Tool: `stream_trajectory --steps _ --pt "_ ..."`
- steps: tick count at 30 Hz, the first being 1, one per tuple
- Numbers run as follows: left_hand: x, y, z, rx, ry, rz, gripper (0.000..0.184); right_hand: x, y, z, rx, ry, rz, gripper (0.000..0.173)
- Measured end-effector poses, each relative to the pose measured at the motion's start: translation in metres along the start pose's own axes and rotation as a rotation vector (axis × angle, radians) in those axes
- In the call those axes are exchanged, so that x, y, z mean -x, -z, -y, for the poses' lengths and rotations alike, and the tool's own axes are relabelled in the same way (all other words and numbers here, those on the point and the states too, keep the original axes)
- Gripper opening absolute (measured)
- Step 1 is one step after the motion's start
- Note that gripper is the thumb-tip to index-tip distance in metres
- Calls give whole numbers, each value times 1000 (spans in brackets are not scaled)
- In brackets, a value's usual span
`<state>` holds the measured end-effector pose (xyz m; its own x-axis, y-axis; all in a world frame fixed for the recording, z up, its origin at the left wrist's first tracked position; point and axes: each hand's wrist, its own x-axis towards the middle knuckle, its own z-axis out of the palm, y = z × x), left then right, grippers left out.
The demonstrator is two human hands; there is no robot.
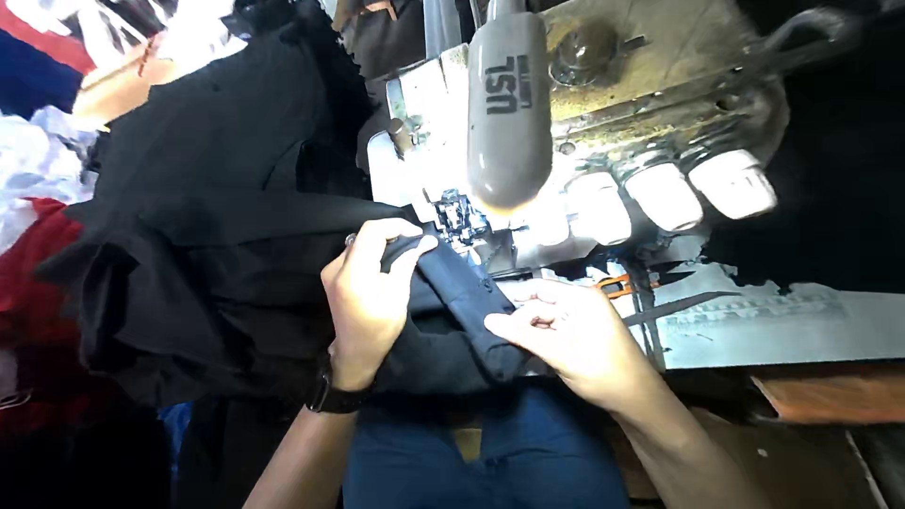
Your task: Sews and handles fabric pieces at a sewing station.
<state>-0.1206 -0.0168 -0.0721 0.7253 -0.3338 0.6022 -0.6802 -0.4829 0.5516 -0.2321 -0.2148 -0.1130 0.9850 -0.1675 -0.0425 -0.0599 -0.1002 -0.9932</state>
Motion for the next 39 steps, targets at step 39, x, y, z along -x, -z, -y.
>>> stream_trajectory --steps 39 --pt "-24 -2 18 -153 109 302 13 1 -11 17 36 -35 73 71"
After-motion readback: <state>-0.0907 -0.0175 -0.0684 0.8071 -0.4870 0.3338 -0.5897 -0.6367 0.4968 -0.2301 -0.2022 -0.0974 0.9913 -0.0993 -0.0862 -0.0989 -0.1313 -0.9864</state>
